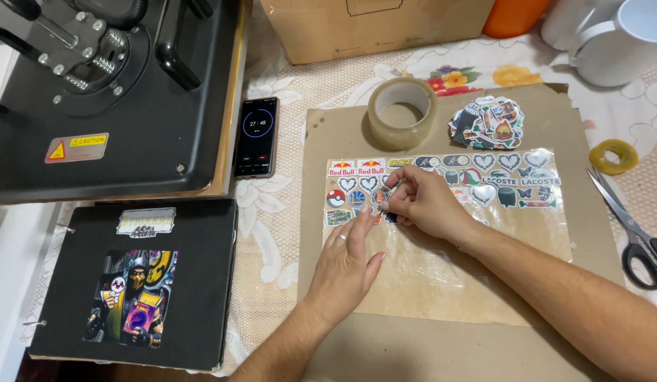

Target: Preparing stickers by applying clear tape and cutting them out with scissors

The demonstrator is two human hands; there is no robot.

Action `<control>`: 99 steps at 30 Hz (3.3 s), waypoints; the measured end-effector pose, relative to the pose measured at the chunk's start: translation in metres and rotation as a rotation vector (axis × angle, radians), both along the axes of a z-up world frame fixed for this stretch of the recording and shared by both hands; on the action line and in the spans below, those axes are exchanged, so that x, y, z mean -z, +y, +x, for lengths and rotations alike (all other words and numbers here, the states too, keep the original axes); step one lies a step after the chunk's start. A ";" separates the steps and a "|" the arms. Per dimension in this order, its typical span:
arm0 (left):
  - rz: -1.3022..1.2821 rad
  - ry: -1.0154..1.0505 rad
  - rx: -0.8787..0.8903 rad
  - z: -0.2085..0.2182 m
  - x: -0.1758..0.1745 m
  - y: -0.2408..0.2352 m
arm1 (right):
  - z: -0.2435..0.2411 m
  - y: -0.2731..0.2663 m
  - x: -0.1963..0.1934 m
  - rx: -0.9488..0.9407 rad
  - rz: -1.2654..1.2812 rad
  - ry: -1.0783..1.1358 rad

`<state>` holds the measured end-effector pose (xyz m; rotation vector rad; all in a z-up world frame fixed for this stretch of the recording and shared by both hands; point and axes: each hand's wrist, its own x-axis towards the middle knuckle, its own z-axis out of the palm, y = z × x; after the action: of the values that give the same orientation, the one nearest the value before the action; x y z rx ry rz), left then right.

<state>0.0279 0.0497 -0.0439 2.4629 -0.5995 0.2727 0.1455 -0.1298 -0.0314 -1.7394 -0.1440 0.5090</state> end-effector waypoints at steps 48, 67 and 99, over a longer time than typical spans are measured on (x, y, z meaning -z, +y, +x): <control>-1.104 0.898 0.132 -0.043 -0.062 -0.077 | -0.110 -0.135 -0.048 -0.111 -0.385 -1.689; -0.710 0.467 0.009 -0.050 -0.067 -0.084 | -0.103 -0.137 -0.026 -0.097 -0.251 -1.530; 0.444 -0.734 0.074 0.011 -0.021 -0.115 | -0.055 -0.145 -0.014 -0.389 -0.316 -0.782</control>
<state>0.0385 -0.0656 -0.0232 2.7131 -1.1496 1.1474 0.0907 -0.2745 -0.0176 -2.1562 -1.0156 0.0966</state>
